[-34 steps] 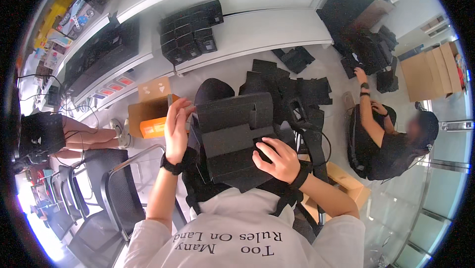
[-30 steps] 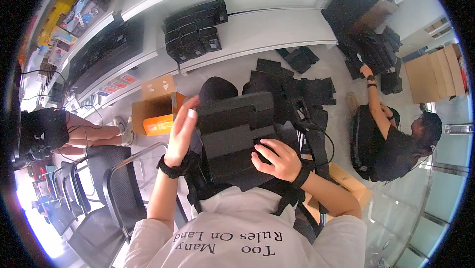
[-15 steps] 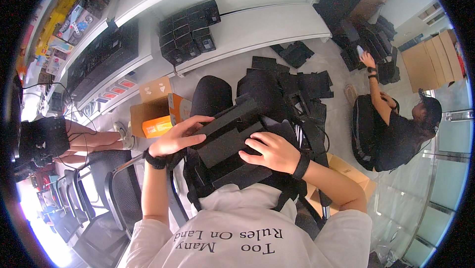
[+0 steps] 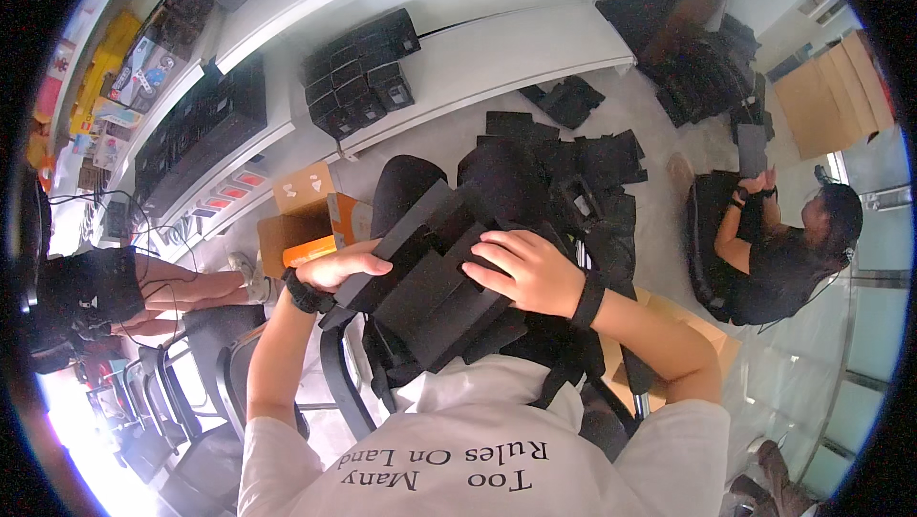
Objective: Assembling and organizing black product boxes in a store aisle.
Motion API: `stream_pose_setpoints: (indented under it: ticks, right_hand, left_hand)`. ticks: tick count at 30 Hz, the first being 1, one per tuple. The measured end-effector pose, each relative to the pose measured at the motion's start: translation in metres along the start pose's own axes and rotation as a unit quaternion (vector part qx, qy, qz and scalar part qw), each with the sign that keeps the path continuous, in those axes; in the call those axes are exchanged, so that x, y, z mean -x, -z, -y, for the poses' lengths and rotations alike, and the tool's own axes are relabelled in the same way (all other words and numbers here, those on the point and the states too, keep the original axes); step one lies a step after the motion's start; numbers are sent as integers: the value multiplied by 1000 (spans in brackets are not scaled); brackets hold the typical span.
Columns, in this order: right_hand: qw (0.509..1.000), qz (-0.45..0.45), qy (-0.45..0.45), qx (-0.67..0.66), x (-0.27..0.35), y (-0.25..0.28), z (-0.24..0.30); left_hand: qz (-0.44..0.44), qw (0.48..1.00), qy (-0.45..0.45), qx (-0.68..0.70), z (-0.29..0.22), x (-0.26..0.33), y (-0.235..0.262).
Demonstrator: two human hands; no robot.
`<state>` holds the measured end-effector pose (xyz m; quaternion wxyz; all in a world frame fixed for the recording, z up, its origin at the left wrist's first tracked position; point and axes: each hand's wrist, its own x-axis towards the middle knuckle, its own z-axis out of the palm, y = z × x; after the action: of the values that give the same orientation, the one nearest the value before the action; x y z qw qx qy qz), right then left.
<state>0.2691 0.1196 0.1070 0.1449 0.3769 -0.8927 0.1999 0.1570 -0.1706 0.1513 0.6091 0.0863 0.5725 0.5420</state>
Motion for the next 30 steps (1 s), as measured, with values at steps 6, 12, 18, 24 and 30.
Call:
stream_pose_setpoints:
  ticks: [6,12,18,24,30]
  right_hand:
    - [996,63,35,-43,-2,-4,-2]
    - [972,-49,-141,-182,-11,14,-12]
    - [841,-187,-386,-329,4,-11,-21]
    - [617,-330,-521,-489,-18,-4,-13]
    - [672,-334,-460,-474,-50,9,49]
  left_hand:
    - [21,995,-4,-102,18,-25,3]
    - [-47,993,-69,-89,16,-30,-7]
    - [-113,980,-161,-14,27,-32,-14]
    - [-134,968,-211,-8,27,-25,-41]
    - [-230,932,-265,-95,33,-14,-63]
